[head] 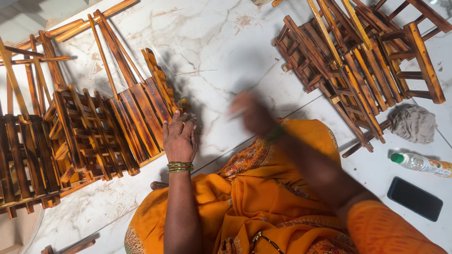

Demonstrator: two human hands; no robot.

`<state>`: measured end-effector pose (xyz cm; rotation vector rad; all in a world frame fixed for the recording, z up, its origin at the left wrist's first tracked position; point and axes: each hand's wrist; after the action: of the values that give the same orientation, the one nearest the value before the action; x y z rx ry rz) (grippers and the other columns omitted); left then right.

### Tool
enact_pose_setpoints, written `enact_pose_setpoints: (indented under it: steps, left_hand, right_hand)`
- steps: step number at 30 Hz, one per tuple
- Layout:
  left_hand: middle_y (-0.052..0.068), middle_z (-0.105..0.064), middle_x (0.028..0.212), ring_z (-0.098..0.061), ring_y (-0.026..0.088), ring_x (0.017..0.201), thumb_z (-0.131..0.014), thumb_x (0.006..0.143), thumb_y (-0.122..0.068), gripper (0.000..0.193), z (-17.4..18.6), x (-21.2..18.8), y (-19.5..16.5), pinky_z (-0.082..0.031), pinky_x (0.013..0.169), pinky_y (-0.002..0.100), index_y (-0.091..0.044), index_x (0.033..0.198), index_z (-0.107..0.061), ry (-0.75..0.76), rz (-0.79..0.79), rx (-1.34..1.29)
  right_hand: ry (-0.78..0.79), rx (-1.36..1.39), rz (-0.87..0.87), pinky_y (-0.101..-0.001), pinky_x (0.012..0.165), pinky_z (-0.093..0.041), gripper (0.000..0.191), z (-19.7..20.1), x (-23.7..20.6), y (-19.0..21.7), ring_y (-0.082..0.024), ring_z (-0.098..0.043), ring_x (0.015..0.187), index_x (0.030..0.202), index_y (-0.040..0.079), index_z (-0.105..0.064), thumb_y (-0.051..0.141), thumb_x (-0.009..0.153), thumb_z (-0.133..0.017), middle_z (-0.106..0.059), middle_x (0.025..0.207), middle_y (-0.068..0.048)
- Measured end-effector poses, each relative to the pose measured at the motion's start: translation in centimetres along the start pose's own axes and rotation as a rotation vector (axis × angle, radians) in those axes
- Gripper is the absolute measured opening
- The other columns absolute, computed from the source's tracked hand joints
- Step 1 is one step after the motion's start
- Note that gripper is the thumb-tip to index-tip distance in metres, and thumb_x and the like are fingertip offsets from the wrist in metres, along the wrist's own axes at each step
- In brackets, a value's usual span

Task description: The person sits on the floor and wipes miniature wooden chair frames one at a time with a cloth, turning each piece to clean its slats and legs, then sets the wiped chair aside and picks up the next frame.

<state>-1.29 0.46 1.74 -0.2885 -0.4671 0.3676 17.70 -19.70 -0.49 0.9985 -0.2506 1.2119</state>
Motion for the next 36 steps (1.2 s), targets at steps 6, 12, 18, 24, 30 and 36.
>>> enact_pose_setpoints:
  steps: [6,12,18,24,30,36]
  left_hand:
    - [0.007,-0.066,0.134,-0.047,0.029,0.145,-0.067,0.093,-0.010,0.025,0.0,-0.4,-0.1,-0.037,0.117,0.053,-0.019,0.115,-0.073,0.012,0.002,-0.086]
    - [0.008,-0.065,0.133,-0.047,0.032,0.144,-0.064,0.095,-0.006,0.035,0.2,-0.5,-0.1,-0.044,0.115,0.047,-0.023,0.125,-0.071,0.009,0.018,-0.182]
    - [0.008,-0.064,0.131,-0.045,0.032,0.145,-0.059,0.093,0.000,0.043,-0.2,-0.5,0.0,-0.046,0.111,0.048,-0.025,0.128,-0.069,0.038,0.035,-0.162]
    - [0.007,-0.064,0.131,-0.044,0.031,0.146,-0.059,0.093,0.000,0.047,-0.2,-0.7,0.0,-0.046,0.110,0.047,-0.026,0.130,-0.068,0.042,0.044,-0.178]
    - [0.010,-0.063,0.132,-0.042,0.034,0.148,-0.061,0.092,0.002,0.048,-0.2,-0.8,-0.1,-0.042,0.113,0.049,-0.024,0.132,-0.066,0.026,0.007,-0.203]
    - [0.015,-0.060,0.137,-0.042,0.038,0.145,-0.060,0.081,0.007,0.059,-0.4,-1.0,0.2,-0.039,0.113,0.051,-0.021,0.133,-0.063,-0.024,-0.067,-0.223]
  right_hand:
    - [-0.295,-0.818,-0.314,-0.0407,0.074,-0.055,0.018,21.3,-3.1,-4.2,-0.026,-0.067,0.089,0.087,0.008,-0.069,0.016,0.104,-0.070,-0.067,0.092,-0.009]
    - [0.129,-1.179,-0.610,-0.0442,0.063,-0.055,0.056,25.9,-7.9,-5.7,-0.033,-0.066,0.094,0.104,0.011,-0.078,0.056,0.074,-0.091,-0.066,0.105,-0.013]
    - [0.049,-0.705,-0.755,-0.0486,0.082,-0.053,0.037,24.8,-13.6,-10.8,-0.034,-0.065,0.097,0.109,0.008,-0.076,0.038,0.090,-0.087,-0.063,0.106,-0.016]
    - [-0.160,-0.831,-0.481,-0.0407,0.092,-0.054,0.037,27.7,-12.1,-10.0,-0.030,-0.062,0.104,0.107,-0.004,-0.066,0.015,0.090,-0.094,-0.063,0.114,-0.015]
    - [-0.217,-0.551,-0.476,-0.0335,0.087,-0.053,0.025,30.5,-4.4,0.9,-0.024,-0.058,0.100,0.106,0.002,-0.069,0.015,0.096,-0.087,-0.055,0.112,-0.012]
    - [-0.080,-0.421,-0.228,-0.0291,0.090,-0.049,0.019,25.1,5.1,6.8,-0.020,-0.057,0.098,0.105,0.001,-0.066,0.011,0.100,-0.081,-0.056,0.107,-0.007]
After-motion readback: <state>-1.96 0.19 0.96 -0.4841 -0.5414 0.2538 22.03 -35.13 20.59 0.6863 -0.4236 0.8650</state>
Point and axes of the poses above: each hand's wrist, its own x-axis towards the middle knuckle, its own z-axis out of the back of the hand, y = z × x
